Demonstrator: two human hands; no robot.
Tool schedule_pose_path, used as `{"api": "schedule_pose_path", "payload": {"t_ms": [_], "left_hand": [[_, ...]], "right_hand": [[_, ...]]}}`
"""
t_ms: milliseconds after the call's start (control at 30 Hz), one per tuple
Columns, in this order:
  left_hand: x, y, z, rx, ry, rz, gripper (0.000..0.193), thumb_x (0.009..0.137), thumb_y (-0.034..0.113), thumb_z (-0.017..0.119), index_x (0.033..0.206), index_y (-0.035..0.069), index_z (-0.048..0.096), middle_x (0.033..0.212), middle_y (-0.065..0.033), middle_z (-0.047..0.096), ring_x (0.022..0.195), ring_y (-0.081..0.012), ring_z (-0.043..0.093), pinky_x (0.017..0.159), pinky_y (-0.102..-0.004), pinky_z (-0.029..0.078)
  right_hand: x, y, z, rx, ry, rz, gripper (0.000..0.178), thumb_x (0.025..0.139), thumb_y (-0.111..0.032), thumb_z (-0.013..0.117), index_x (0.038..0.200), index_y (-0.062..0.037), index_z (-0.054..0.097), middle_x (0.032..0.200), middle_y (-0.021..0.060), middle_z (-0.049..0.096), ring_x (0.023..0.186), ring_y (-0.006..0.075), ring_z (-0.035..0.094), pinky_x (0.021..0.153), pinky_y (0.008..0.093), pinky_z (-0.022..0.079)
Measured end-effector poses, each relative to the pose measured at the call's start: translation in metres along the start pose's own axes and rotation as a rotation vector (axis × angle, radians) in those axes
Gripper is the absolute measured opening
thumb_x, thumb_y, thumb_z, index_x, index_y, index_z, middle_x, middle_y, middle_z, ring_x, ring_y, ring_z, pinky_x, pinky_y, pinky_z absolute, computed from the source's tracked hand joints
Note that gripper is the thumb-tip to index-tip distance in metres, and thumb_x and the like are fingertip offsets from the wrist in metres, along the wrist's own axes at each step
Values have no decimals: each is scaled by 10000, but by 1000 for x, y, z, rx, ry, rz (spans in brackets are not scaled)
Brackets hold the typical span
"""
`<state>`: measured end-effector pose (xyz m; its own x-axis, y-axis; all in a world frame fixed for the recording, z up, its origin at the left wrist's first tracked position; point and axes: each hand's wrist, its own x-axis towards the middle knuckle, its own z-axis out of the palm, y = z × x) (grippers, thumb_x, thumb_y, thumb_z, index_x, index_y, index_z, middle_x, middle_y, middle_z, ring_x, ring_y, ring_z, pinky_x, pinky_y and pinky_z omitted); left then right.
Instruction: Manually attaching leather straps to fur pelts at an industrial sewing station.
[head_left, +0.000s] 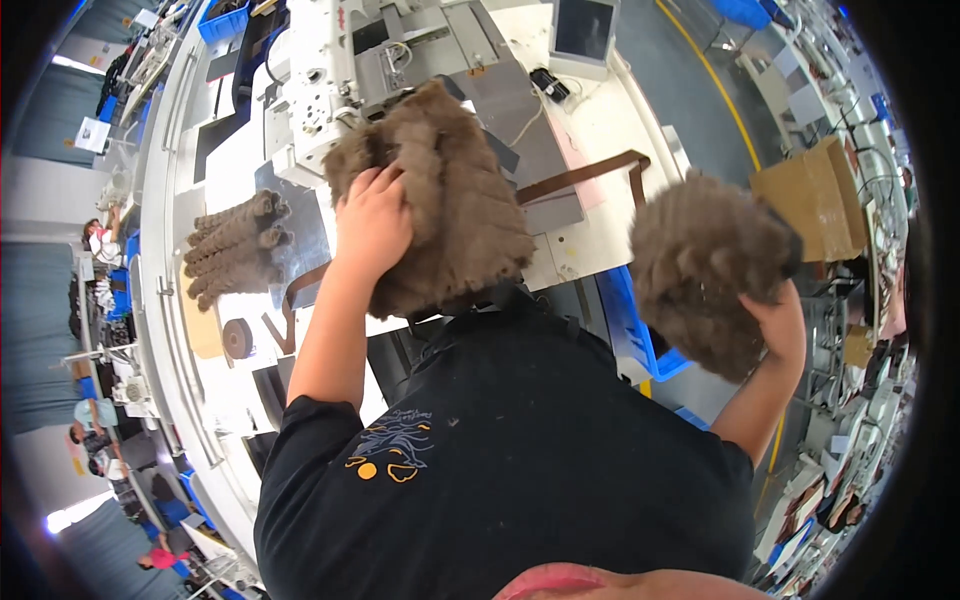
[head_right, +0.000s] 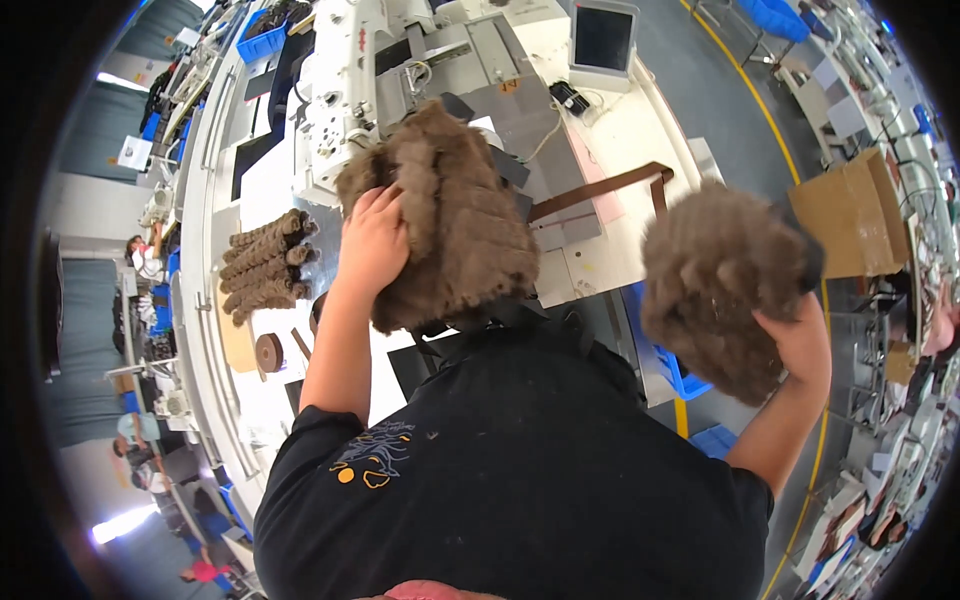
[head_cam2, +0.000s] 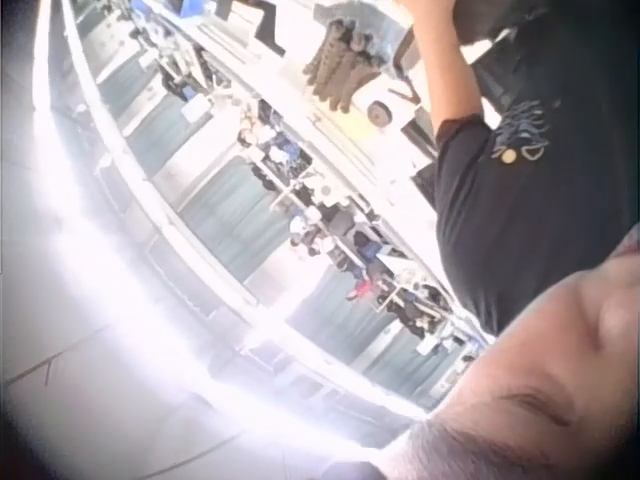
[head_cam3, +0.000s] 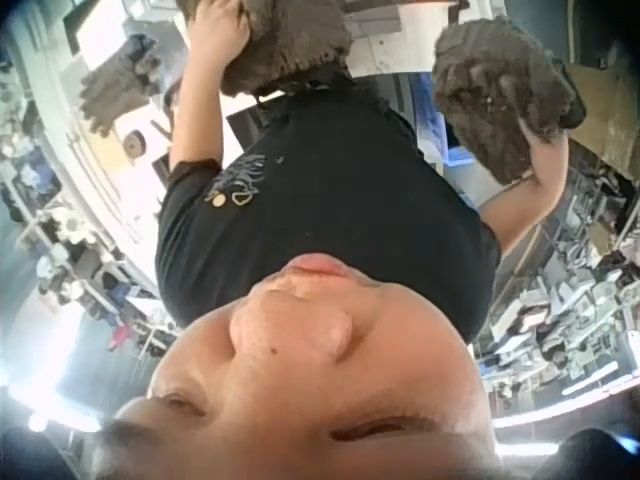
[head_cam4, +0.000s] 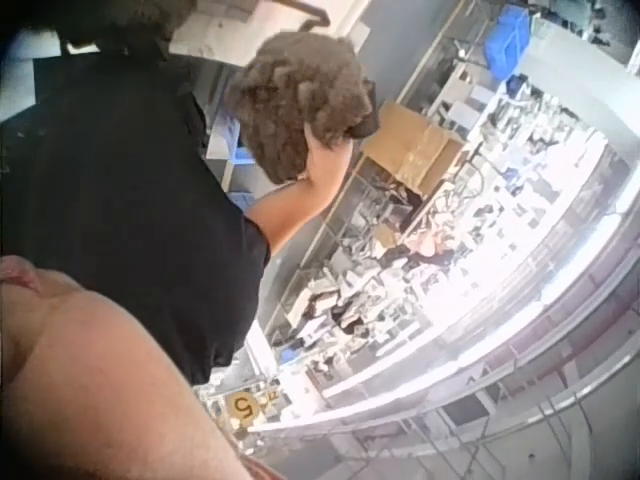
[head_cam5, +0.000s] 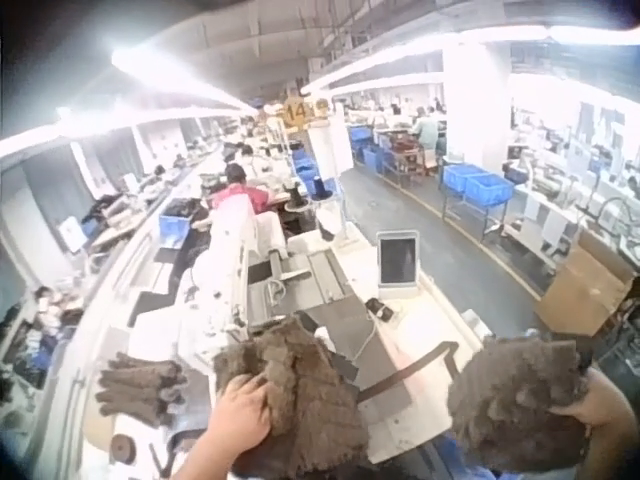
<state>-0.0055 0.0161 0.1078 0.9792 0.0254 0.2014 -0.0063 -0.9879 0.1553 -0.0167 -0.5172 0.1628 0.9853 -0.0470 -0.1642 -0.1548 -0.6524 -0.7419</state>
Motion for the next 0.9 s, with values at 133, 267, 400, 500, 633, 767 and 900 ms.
{"api": "schedule_pose_path", "payload": {"t_ms": [133, 267, 400, 500, 633, 767, 900], "left_hand": [[1, 2, 0, -43, 30, 56, 299, 860, 209, 570, 1122, 89, 650, 1369, -21, 570, 1256, -252, 500, 929, -617, 440], [-5, 1, 8, -44, 114, 76, 304, 853, 242, 580, 1109, 100, 661, 1327, -32, 601, 1214, -237, 521, 886, -619, 450], [-7, 1, 6, -105, 80, 97, 347, 850, 273, 572, 1127, 86, 668, 1321, -54, 610, 1199, -228, 527, 855, -619, 450], [-3, -4, 5, -274, 192, 186, 469, 900, 332, 553, 1311, 106, 568, 1461, -74, 475, 1312, -263, 424, 1038, -538, 371], [3, -20, 25, -784, 112, 272, 600, 953, 416, 510, 1465, 119, 411, 1531, -92, 354, 1400, -300, 308, 1177, -414, 223], [-2, -19, 40, -529, 165, 403, 567, 1001, 360, 463, 1497, 106, 358, 1530, -97, 350, 1412, -260, 290, 1196, -380, 182], [2, -25, 39, -960, -57, 358, 588, 998, 389, 448, 1510, 123, 338, 1559, -91, 314, 1441, -272, 255, 1203, -408, 149]], "right_hand": [[-5, -113, 29, 738, 172, -155, 479, 852, -74, 711, 1291, 35, 552, 1229, 107, 632, 1125, 275, 616, 1015, 368, 454], [-16, -228, 119, 1171, 24, -233, 462, 946, -179, 584, 1359, 15, 507, 1285, 143, 610, 1183, 282, 593, 1061, 419, 441], [7, -232, 198, 1592, -711, -418, 441, 1034, -274, 409, 1383, -16, 492, 1362, 110, 567, 1261, 262, 540, 1098, 439, 410], [-23, -238, 277, 1725, -424, 185, 446, 1015, -283, 536, 1399, -64, 473, 1384, 89, 554, 1275, 253, 528, 1126, 437, 380], [-55, -215, 328, 1620, -394, 327, 469, 1029, -312, 502, 1429, -77, 434, 1442, 74, 502, 1329, 265, 467, 1138, 448, 351], [-66, -217, 333, 1545, -311, 309, 496, 1038, -344, 473, 1442, -62, 412, 1460, 69, 486, 1348, 265, 442, 1144, 435, 328], [-80, -233, 327, 1309, -240, 492, 537, 1025, -370, 502, 1440, -44, 401, 1416, 104, 523, 1288, 265, 508, 1086, 442, 388]]}}
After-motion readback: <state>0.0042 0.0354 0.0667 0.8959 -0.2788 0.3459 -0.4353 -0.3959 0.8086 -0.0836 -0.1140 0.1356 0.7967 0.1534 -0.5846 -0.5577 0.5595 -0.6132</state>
